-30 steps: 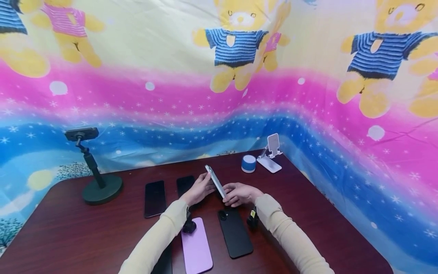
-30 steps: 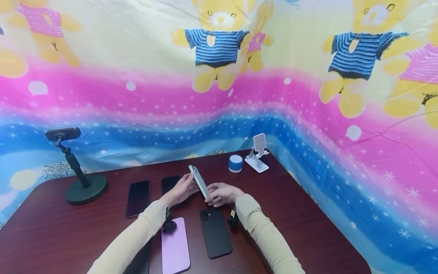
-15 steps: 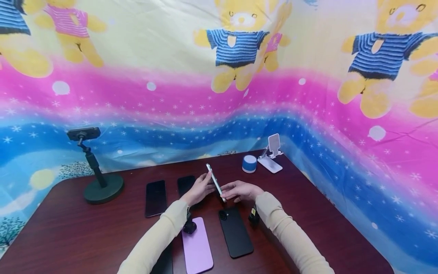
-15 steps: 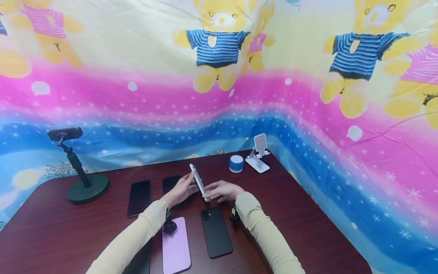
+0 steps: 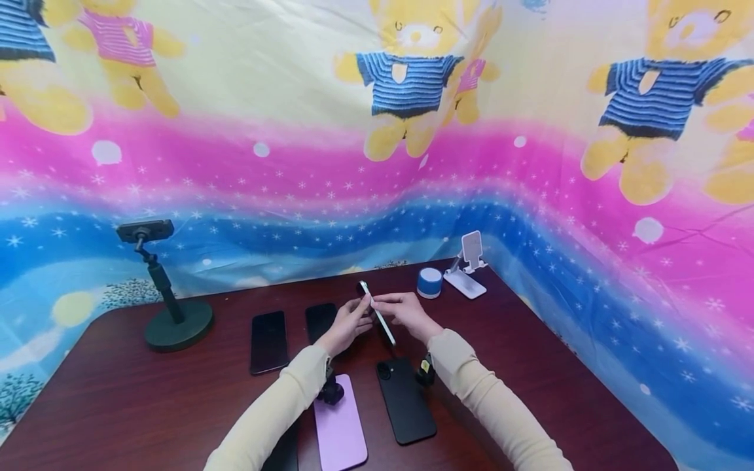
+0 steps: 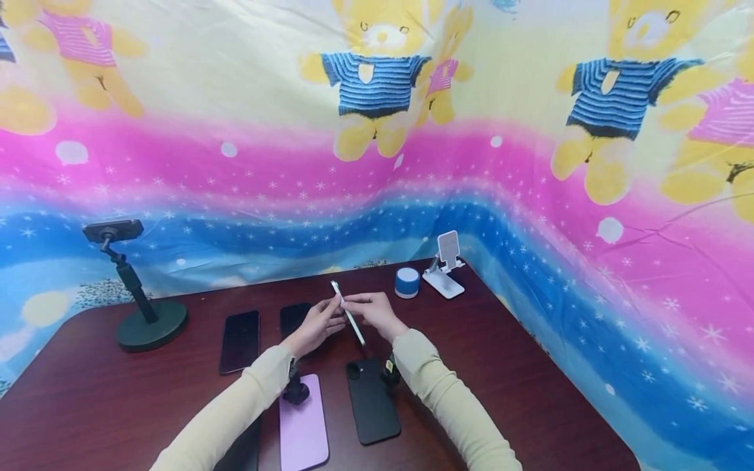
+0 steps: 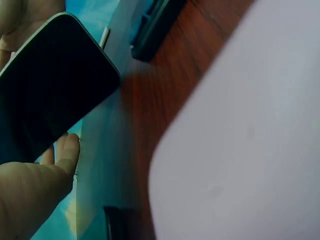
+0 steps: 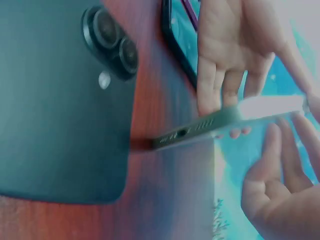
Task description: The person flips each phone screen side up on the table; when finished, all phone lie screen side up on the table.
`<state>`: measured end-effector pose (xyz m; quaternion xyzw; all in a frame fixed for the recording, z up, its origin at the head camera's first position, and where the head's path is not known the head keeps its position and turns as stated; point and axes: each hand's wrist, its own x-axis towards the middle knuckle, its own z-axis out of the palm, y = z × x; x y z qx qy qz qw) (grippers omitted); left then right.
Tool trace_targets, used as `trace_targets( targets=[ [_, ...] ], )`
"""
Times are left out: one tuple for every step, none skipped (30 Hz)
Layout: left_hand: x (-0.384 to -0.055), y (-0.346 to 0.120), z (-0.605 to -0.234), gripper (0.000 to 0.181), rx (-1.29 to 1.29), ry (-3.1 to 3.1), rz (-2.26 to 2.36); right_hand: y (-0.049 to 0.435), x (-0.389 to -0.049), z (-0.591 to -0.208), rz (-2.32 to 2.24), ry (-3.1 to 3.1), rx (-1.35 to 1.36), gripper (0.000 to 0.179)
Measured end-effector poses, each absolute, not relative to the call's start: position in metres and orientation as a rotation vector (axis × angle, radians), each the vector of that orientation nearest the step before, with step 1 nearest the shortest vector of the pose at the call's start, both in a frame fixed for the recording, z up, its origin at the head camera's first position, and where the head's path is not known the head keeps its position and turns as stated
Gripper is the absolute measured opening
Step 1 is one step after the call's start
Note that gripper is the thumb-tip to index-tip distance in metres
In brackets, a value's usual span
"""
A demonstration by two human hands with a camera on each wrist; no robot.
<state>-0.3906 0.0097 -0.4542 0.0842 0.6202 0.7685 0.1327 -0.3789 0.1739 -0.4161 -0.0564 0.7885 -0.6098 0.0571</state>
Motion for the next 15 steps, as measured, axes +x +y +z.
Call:
trace_targets(
  targets=[
    [-0.3899, 0.0100, -0.4535, 0.073, 0.243, 1.797, 2.233, 0.1716, -0.3785, -0.4143, -1.872, 2.423, -0.158, 0.032],
    [-0.3892, 0.0102, -0.4526, 0.073, 0.237, 1.794, 2.237, 0.1698, -0.3783, -0.4134, -1.886, 2.458, -0.150, 0.029],
    [-0.3885, 0.0102, -0.4517, 0.074, 0.234, 1.791, 2.240, 0.1683, -0.3782, -0.4130, -1.893, 2.496, -0.159, 0.028],
    [-0.3878, 0.0101, -0.4511, 0.074, 0.231, 1.791, 2.240, 0.1670, -0.3781, -0.4130, -1.897, 2.524, -0.162, 0.026],
    [-0.3872, 0.0100, -0.4507, 0.074, 0.226, 1.790, 2.242, 0.1661, -0.3777, -0.4129, -1.897, 2.548, -0.161, 0.025],
    [-0.3867, 0.0097, -0.4502, 0.074, 0.222, 1.789, 2.243, 0.1654, -0.3775, -0.4131, -1.895, 2.571, -0.161, 0.024],
    [-0.3865, 0.0093, -0.4504, 0.074, 0.217, 1.791, 2.242, 0.1647, -0.3769, -0.4134, -1.895, 2.591, -0.160, 0.024],
    [-0.3862, 0.0090, -0.4502, 0.074, 0.211, 1.791, 2.242, 0.1643, -0.3764, -0.4137, -1.892, 2.619, -0.155, 0.023],
    [-0.3859, 0.0085, -0.4501, 0.074, 0.210, 1.794, 2.241, 0.1640, -0.3756, -0.4136, -1.891, 2.647, -0.144, 0.022],
    [-0.3857, 0.0079, -0.4503, 0.076, 0.211, 1.797, 2.240, 0.1637, -0.3748, -0.4134, -1.890, 2.681, -0.128, 0.021],
    [-0.3856, 0.0072, -0.4503, 0.075, 0.209, 1.797, 2.241, 0.1636, -0.3740, -0.4131, -1.888, 2.716, -0.103, 0.020],
    [-0.3854, 0.0065, -0.4505, 0.075, 0.210, 1.798, 2.239, 0.1637, -0.3739, -0.4135, -1.881, 2.754, -0.069, 0.020],
    [-0.3852, 0.0058, -0.4504, 0.075, 0.207, 1.799, 2.237, 0.1638, -0.3734, -0.4132, -1.877, 2.785, -0.035, 0.019],
    [-0.3848, 0.0048, -0.4495, 0.074, 0.211, 1.796, 2.232, 0.1643, -0.3733, -0.4130, -1.866, 2.817, -0.001, 0.019],
    [-0.3846, 0.0042, -0.4490, 0.075, 0.214, 1.795, 2.229, 0.1649, -0.3737, -0.4130, -1.858, 2.841, 0.032, 0.019]
  ],
)
